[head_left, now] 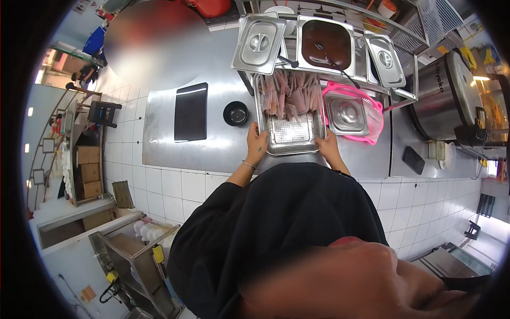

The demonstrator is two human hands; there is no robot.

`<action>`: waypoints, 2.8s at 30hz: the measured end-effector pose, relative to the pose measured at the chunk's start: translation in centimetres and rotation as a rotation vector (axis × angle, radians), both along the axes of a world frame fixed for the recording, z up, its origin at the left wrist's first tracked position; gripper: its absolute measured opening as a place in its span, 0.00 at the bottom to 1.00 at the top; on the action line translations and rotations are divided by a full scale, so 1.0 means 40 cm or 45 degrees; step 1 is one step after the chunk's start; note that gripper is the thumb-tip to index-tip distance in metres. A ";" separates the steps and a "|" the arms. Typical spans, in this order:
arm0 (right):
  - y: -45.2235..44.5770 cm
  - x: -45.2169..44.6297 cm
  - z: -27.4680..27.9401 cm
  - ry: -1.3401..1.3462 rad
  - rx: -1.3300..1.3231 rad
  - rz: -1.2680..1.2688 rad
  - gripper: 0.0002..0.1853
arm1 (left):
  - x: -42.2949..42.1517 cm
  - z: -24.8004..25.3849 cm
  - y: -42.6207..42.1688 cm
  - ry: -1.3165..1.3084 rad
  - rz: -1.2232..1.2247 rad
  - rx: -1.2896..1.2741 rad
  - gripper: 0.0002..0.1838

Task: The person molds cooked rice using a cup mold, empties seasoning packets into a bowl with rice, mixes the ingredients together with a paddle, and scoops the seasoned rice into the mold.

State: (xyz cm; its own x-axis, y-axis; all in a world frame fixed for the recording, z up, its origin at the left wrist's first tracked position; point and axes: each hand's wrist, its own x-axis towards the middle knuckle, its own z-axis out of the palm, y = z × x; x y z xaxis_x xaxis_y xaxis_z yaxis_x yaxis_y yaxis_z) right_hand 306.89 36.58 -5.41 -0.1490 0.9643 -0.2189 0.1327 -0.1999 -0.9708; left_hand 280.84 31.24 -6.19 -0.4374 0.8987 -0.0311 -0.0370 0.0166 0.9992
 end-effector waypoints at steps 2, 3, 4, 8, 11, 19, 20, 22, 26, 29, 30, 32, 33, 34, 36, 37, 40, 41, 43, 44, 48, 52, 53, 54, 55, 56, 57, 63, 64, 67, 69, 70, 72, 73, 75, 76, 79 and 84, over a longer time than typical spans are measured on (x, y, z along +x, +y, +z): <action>0.026 0.009 0.012 -0.040 -0.027 0.047 0.23 | -0.003 -0.052 0.027 0.039 0.026 -0.004 0.06; 0.033 0.011 0.008 -0.014 -0.031 0.033 0.23 | -0.002 -0.042 0.035 0.022 0.012 -0.047 0.06; 0.042 0.009 0.013 0.011 -0.034 0.019 0.24 | 0.001 -0.014 0.045 0.004 0.000 -0.088 0.06; 0.095 0.008 0.003 -0.028 -0.074 -0.052 0.13 | 0.006 0.034 0.117 0.000 0.043 0.016 0.07; 0.172 -0.011 -0.016 -0.040 -0.146 -0.092 0.12 | -0.015 0.060 0.194 0.087 0.001 -0.071 0.08; 0.378 -0.136 -0.031 -0.115 0.237 -0.461 0.20 | -0.072 0.056 0.443 -0.280 -0.076 -0.006 0.20; 0.407 -0.148 -0.058 -0.067 0.209 -0.488 0.19 | -0.063 0.052 0.448 -0.263 0.040 -0.071 0.20; 0.476 -0.146 -0.106 0.098 0.054 -0.516 0.18 | -0.056 0.069 0.436 -0.140 0.013 -0.043 0.20; 0.530 -0.148 -0.103 0.117 0.147 -0.399 0.12 | -0.072 0.159 0.273 0.497 0.161 -0.187 0.36; 0.563 -0.130 -0.115 0.116 -0.026 -0.297 0.09 | -0.076 0.165 0.169 1.141 0.448 -0.324 0.47; 0.556 -0.137 -0.088 0.089 -0.049 -0.297 0.08 | -0.093 0.164 0.151 1.275 0.509 -0.393 0.48; 0.535 -0.143 -0.040 0.072 -0.078 -0.291 0.08 | -0.133 0.156 0.112 1.531 0.626 -0.552 0.51; 0.531 -0.140 -0.035 0.092 -0.087 -0.292 0.09 | -0.181 0.075 0.094 1.610 0.553 -0.598 0.53; 0.528 -0.140 -0.034 0.113 -0.090 -0.309 0.10 | -0.206 0.074 0.066 1.392 0.481 -0.616 0.54; 0.526 -0.148 -0.018 0.064 -0.058 -0.357 0.12 | -0.254 0.076 0.039 0.953 0.314 -0.595 0.54; 0.508 -0.148 -0.011 0.037 -0.044 -0.400 0.14 | -0.262 0.073 0.016 1.043 0.385 -0.478 0.53; 0.439 -0.177 0.069 -0.102 -0.193 -0.547 0.17 | -0.292 0.081 -0.093 0.838 0.549 -0.229 0.52; 0.428 -0.148 0.019 0.129 -0.103 -0.505 0.18 | -0.313 0.084 -0.146 0.829 0.543 -0.218 0.52; 0.375 -0.098 -0.077 0.355 -0.180 -0.476 0.16 | -0.377 0.080 -0.265 0.793 0.531 -0.224 0.52; 0.339 -0.093 -0.114 0.471 -0.223 -0.462 0.15 | -0.416 0.069 -0.328 0.763 0.522 -0.253 0.53; -0.089 -0.514 0.181 0.141 0.022 -0.076 0.20 | -0.626 0.061 -0.554 0.591 0.616 -0.285 0.59; -0.291 -0.875 0.269 0.211 0.186 0.478 0.27 | -0.889 0.153 -0.681 0.452 0.756 -0.168 0.64; -0.316 -0.960 0.300 0.196 0.233 0.565 0.27 | -0.960 0.159 -0.704 0.424 0.788 -0.137 0.64; -0.333 -1.036 0.319 0.190 0.303 0.654 0.26 | -1.036 0.156 -0.724 0.390 0.822 -0.103 0.64; -0.355 -1.110 0.338 0.156 0.332 0.681 0.25 | -1.116 0.147 -0.743 0.424 0.887 -0.141 0.64; -0.372 -1.182 0.356 0.122 0.361 0.713 0.25 | -1.202 0.135 -0.763 0.458 0.957 -0.181 0.64; -0.385 -1.253 0.374 0.096 0.424 0.733 0.24 | -1.301 0.109 -0.784 0.439 1.022 -0.211 0.64; -0.433 -1.745 0.352 0.027 0.645 0.914 0.22 | -1.836 -0.199 -1.140 0.714 1.383 -0.468 0.64; -0.421 -1.833 0.307 -0.048 0.690 0.932 0.21 | -1.914 -0.294 -1.265 0.637 1.356 -0.530 0.63; -0.416 -2.141 0.198 -0.253 0.738 1.034 0.12 | -1.973 -0.355 -1.597 0.516 1.369 -1.054 0.43; -0.417 -2.352 0.123 -0.094 0.235 1.169 0.15 | -2.047 -0.349 -1.721 0.259 1.328 -1.280 0.43; -0.429 -2.433 0.102 -0.225 0.203 1.252 0.16 | -2.088 -0.347 -1.771 0.105 1.322 -1.348 0.42; -0.410 -2.588 0.069 -0.494 0.158 1.439 0.20 | -2.197 -0.345 -1.832 -0.157 1.314 -1.404 0.42; -0.369 -2.630 -0.085 -0.587 0.237 1.356 0.20 | -2.264 -0.343 -1.847 -0.251 1.301 -1.404 0.42; -0.340 -2.602 -0.282 -1.192 0.584 1.179 0.23 | -2.421 -0.344 -1.859 -0.343 1.246 -1.382 0.41; -0.365 -2.574 -0.227 -1.824 0.660 1.091 0.24 | -2.506 -0.354 -1.864 -0.373 1.221 -1.360 0.41; -0.344 -2.443 -0.181 -2.269 0.300 0.570 0.24 | -2.773 -0.375 -1.872 -0.405 1.147 -1.268 0.40; -0.389 -2.397 -0.034 -2.337 -0.126 0.046 0.23 | -3.208 -0.384 -1.843 -0.442 1.044 -1.067 0.39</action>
State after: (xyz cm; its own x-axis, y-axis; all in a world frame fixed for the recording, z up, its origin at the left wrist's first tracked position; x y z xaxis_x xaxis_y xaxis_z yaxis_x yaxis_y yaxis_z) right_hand 211.00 21.03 -6.79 0.2973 0.9414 -0.1595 0.8916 -0.2139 0.3991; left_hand 152.52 -42.48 -21.57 -0.7179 0.0064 -0.6961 -0.6017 0.4971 0.6252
